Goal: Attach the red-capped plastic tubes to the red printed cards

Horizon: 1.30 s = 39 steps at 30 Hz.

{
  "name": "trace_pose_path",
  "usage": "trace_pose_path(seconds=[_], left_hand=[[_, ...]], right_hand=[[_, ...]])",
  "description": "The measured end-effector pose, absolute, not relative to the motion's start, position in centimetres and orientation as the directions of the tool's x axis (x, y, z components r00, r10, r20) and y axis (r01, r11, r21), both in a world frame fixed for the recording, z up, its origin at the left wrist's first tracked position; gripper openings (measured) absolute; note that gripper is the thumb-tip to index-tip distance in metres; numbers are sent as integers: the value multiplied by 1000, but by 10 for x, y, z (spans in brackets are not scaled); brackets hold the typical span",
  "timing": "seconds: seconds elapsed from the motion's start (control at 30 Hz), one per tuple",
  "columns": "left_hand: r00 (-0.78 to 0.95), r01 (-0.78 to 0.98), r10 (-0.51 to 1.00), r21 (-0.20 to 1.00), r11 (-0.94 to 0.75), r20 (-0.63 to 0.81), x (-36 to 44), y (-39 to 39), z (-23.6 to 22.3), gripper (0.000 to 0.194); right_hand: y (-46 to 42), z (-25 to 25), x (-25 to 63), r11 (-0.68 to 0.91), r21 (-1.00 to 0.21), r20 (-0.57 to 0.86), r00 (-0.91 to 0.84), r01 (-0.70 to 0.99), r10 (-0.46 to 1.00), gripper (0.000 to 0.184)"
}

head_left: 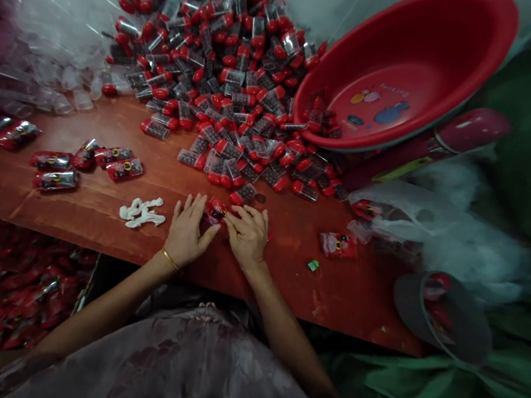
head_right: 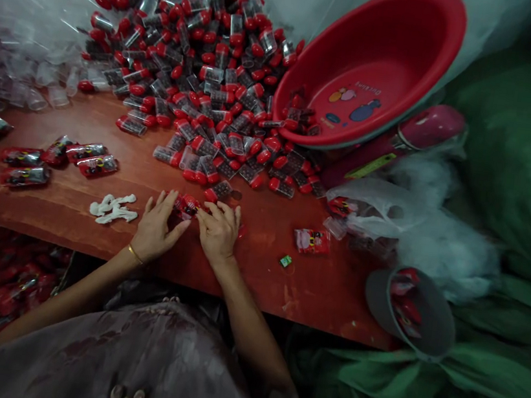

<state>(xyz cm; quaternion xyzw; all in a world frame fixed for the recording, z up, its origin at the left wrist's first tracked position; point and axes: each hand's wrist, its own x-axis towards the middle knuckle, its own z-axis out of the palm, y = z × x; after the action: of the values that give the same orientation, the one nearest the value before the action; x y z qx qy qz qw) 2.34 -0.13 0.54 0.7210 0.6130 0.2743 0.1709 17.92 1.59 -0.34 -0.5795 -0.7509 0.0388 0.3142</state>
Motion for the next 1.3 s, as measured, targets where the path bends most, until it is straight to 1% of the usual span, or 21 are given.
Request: trace_pose_path(seconds=[0.07, 0.13, 0.17, 0.27, 0.33, 0.37, 0.4, 0.47, 0.5, 0.57, 0.63, 0.77, 0.87, 0.93, 0.97, 1.07, 1.13, 1.17, 1.23, 1.27, 1.3], left_hand=[[19, 760, 979, 633, -146, 203, 24, 3, 12, 63], [-28, 698, 981, 706, -116, 190, 24, 10, 18, 53], [-48, 644, 983, 758, -103, 175, 25, 14, 21, 45], [-105, 358, 990, 933, -48, 92, 26, 27, 27, 19], [-104, 138, 994, 990, -2, 16, 27, 32, 30, 18], [-84, 70, 996, 997, 12, -6, 27, 34, 32, 20], [-63, 43, 998, 999, 14, -11, 28, 35, 33, 21], [-35, 90, 999, 996, -24, 27, 28, 35, 36, 23], [-26, 143, 998, 988, -51, 56, 28, 35, 37, 25], [-14, 257, 994, 961, -97, 104, 27, 35, 37, 28], [0, 365, 991, 923, -122, 131, 25, 36, 35, 33], [36, 541, 980, 821, -183, 195, 21, 44, 20, 35], [93, 662, 960, 703, -258, 264, 18, 49, 6, 29], [108, 736, 956, 625, -261, 272, 17, 51, 3, 19], [99, 761, 955, 597, -253, 278, 17, 50, 3, 19], [59, 769, 937, 582, -263, 345, 19, 43, 16, 40], [53, 690, 928, 658, -302, 369, 23, 35, 29, 45], [37, 613, 938, 734, -293, 344, 26, 30, 35, 45], [-10, 372, 983, 913, -167, 184, 35, 21, 42, 43], [-31, 223, 997, 973, -63, 72, 40, 17, 43, 42], [-48, 75, 998, 997, 34, -30, 45, 14, 44, 41]], right_hand=[[15, 0, 179, 329, -471, 462, -89, 818, 882, 16], [13, 3, 178, 338, -518, 489, -53, 786, 871, 15], [12, 4, 178, 344, -544, 495, -38, 765, 868, 16], [11, 8, 177, 344, -647, 479, 12, 680, 878, 15], [12, 10, 178, 305, -731, 425, 58, 610, 903, 19], [13, 11, 179, 271, -772, 386, 85, 574, 919, 25], [15, 12, 180, 233, -811, 340, 108, 537, 934, 32], [20, 14, 182, 173, -871, 254, 118, 461, 960, 40], [22, 15, 182, 154, -892, 221, 111, 425, 969, 40], [27, 16, 182, 137, -916, 188, 101, 378, 977, 30], [31, 18, 181, 144, -921, 198, 117, 362, 973, 22], [35, 19, 179, 183, -909, 250, 139, 373, 958, 24], [38, 20, 181, 145, -906, 239, 197, 399, 951, 28], [39, 21, 183, 128, -898, 243, 233, 420, 942, 31], [39, 22, 185, 130, -891, 257, 247, 435, 934, 32], [37, 25, 186, 153, -862, 319, 282, 482, 905, 36], [32, 26, 184, 160, -858, 335, 297, 488, 894, 37], [29, 26, 182, 156, -865, 330, 306, 477, 893, 36], [22, 25, 176, 151, -885, 312, 319, 441, 895, 35], [18, 25, 171, 155, -893, 306, 318, 423, 897, 33], [14, 25, 166, 164, -897, 306, 310, 410, 900, 32]])
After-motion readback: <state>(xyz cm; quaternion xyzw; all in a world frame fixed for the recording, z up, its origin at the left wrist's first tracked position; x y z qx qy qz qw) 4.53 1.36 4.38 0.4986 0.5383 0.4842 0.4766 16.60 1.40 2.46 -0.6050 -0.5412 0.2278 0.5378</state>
